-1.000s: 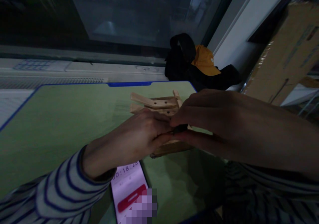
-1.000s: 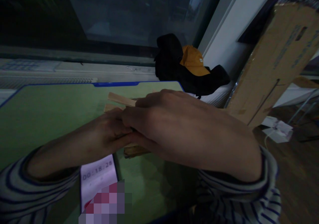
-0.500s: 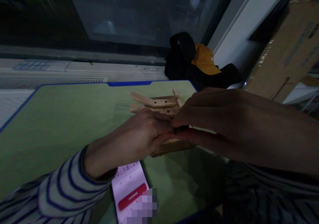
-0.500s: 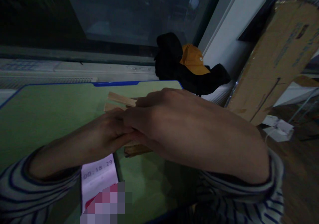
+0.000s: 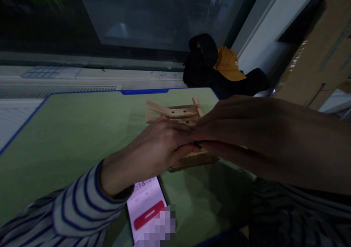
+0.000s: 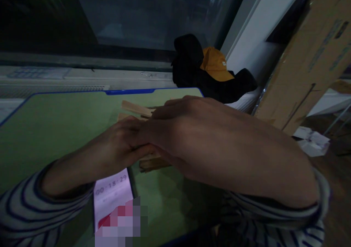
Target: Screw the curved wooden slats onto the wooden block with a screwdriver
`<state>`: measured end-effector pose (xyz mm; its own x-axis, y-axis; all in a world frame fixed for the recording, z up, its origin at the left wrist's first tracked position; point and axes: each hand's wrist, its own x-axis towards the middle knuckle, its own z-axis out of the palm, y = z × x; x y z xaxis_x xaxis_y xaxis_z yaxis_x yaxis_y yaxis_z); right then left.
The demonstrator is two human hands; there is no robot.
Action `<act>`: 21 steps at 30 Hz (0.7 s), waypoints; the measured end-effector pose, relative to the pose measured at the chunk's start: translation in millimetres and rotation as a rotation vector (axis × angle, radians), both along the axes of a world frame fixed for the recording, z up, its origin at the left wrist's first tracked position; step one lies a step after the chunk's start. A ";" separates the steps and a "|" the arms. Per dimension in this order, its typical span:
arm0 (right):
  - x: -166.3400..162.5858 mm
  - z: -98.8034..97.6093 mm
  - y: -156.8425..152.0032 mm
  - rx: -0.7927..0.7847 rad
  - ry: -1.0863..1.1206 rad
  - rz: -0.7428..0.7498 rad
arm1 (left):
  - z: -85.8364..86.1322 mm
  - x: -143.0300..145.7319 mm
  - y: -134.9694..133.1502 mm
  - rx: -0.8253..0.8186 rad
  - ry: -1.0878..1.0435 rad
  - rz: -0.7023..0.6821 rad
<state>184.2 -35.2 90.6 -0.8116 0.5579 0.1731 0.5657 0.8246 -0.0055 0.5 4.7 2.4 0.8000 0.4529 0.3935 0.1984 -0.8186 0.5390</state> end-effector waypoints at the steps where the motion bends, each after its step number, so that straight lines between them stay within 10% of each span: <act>1: -0.1 -0.1 0.8 -0.002 -0.002 -0.006 | -0.1 -0.4 0.2 -0.008 0.009 -0.005; 21: 1.1 -0.1 -0.8 0.001 -0.009 -0.025 | 0.9 0.5 -0.9 -0.005 0.006 0.003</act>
